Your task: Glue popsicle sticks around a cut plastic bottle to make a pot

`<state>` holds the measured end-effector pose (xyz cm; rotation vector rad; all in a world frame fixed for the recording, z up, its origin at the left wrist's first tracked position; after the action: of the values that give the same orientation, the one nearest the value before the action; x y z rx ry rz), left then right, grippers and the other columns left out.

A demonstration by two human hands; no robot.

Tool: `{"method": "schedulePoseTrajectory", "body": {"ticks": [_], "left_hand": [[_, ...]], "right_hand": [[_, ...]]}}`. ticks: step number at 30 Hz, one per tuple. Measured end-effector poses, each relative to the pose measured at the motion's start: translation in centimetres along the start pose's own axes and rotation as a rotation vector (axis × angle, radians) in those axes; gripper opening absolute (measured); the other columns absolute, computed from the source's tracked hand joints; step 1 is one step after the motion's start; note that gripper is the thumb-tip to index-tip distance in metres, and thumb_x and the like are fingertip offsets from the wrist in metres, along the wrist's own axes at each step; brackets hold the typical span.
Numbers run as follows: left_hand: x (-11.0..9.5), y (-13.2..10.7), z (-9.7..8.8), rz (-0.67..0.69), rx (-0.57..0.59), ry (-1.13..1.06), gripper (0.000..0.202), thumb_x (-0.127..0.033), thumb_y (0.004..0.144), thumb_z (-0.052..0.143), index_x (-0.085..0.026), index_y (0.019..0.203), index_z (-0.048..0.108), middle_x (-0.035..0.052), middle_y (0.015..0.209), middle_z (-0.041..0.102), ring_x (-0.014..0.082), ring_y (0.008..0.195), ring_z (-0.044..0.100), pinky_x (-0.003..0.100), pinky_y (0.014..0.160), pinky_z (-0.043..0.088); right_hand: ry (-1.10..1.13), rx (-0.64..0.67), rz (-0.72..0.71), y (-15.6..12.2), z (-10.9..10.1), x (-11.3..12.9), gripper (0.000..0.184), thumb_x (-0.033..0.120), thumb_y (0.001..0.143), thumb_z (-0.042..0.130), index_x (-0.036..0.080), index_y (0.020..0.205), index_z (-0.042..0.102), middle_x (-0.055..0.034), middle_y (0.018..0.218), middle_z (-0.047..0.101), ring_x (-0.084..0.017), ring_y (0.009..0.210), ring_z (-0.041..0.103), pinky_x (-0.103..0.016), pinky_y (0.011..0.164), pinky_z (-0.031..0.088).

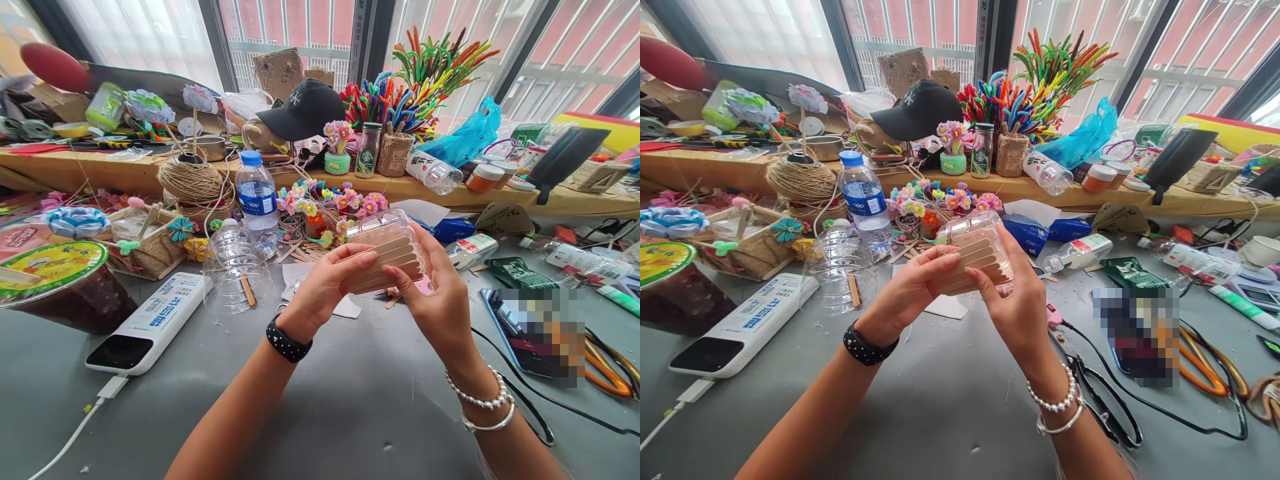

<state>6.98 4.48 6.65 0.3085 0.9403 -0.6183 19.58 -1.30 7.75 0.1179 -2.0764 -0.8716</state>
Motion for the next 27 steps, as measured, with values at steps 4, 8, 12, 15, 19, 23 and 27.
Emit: {"method": "schedulePoseTrajectory", "body": {"ticks": [4,8,12,15,19,23,27], "left_hand": [[0.0,-0.1,-0.1,-0.01,-0.007,-0.007,0.012,-0.022,0.068,0.067,-0.018,0.078,0.062,-0.0005,0.079,0.066,0.0124,0.075,0.06,0.027,0.075,0.042],[0.1,0.0,-0.1,-0.014,-0.004,-0.011,0.014,-0.023,0.068,0.068,-0.018,0.079,0.062,-0.0001,0.081,0.065,0.0133,0.077,0.06,0.028,0.078,0.042],[0.2,0.3,-0.3,-0.013,0.017,-0.003,0.014,-0.023,0.067,0.068,-0.017,0.077,0.061,0.0004,0.08,0.065,0.0133,0.076,0.06,0.027,0.076,0.042],[0.3,0.6,-0.5,0.008,0.053,-0.011,0.012,-0.024,0.068,0.067,-0.017,0.075,0.06,0.0002,0.079,0.064,0.0122,0.073,0.059,0.024,0.07,0.043],[0.5,1.0,-1.1,0.026,0.106,-0.043,0.012,-0.026,0.07,0.065,-0.016,0.074,0.059,0.0007,0.078,0.062,0.0122,0.072,0.058,0.023,0.066,0.043],[0.7,1.3,-1.8,0.028,0.111,-0.055,0.018,-0.03,0.068,0.066,-0.017,0.078,0.06,0.0013,0.081,0.062,0.0128,0.074,0.056,0.023,0.067,0.044],[0.7,1.5,-2.5,0.051,0.092,-0.112,0.03,-0.031,0.066,0.068,-0.018,0.091,0.06,0.001,0.085,0.062,0.0131,0.078,0.056,0.023,0.071,0.045]], "right_hand": [[-0.028,-0.004,-0.012,0.0,-0.1,0.1,0.059,0.031,0.073,0.059,0.023,0.127,0.037,-0.0039,0.131,0.042,-0.02,0.118,0.042,-0.038,0.099,0.036],[-0.054,-0.006,-0.036,0.1,-0.2,0.3,0.058,0.031,0.074,0.058,0.023,0.127,0.037,-0.0041,0.13,0.044,-0.021,0.117,0.042,-0.039,0.099,0.037],[-0.087,-0.016,-0.072,0.1,-0.4,0.6,0.057,0.03,0.073,0.059,0.023,0.126,0.038,-0.0046,0.13,0.044,-0.022,0.117,0.042,-0.041,0.099,0.037],[-0.084,-0.022,-0.087,0.2,-0.7,0.8,0.057,0.031,0.073,0.06,0.024,0.125,0.038,-0.0051,0.129,0.045,-0.022,0.117,0.042,-0.042,0.098,0.037],[-0.067,-0.049,-0.087,0.2,-1.1,1.0,0.057,0.033,0.071,0.061,0.023,0.124,0.04,-0.0053,0.127,0.047,-0.023,0.117,0.042,-0.044,0.099,0.035],[-0.057,-0.069,-0.118,0.3,-1.4,1.1,0.052,0.034,0.074,0.058,0.023,0.122,0.042,-0.0048,0.128,0.046,-0.024,0.122,0.036,-0.047,0.103,0.027],[-0.011,-0.076,-0.123,0.3,-1.5,0.9,0.056,0.033,0.074,0.057,0.023,0.125,0.038,-0.0048,0.133,0.039,-0.023,0.126,0.029,-0.046,0.105,0.024]]}}
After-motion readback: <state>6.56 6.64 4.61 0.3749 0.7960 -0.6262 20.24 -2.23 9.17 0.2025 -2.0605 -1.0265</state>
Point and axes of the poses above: each hand's wrist, its own y-axis towards the middle knuckle, its own z-axis out of the palm, x = y × z, the point moved 3 cm from there along y, towards the middle knuckle
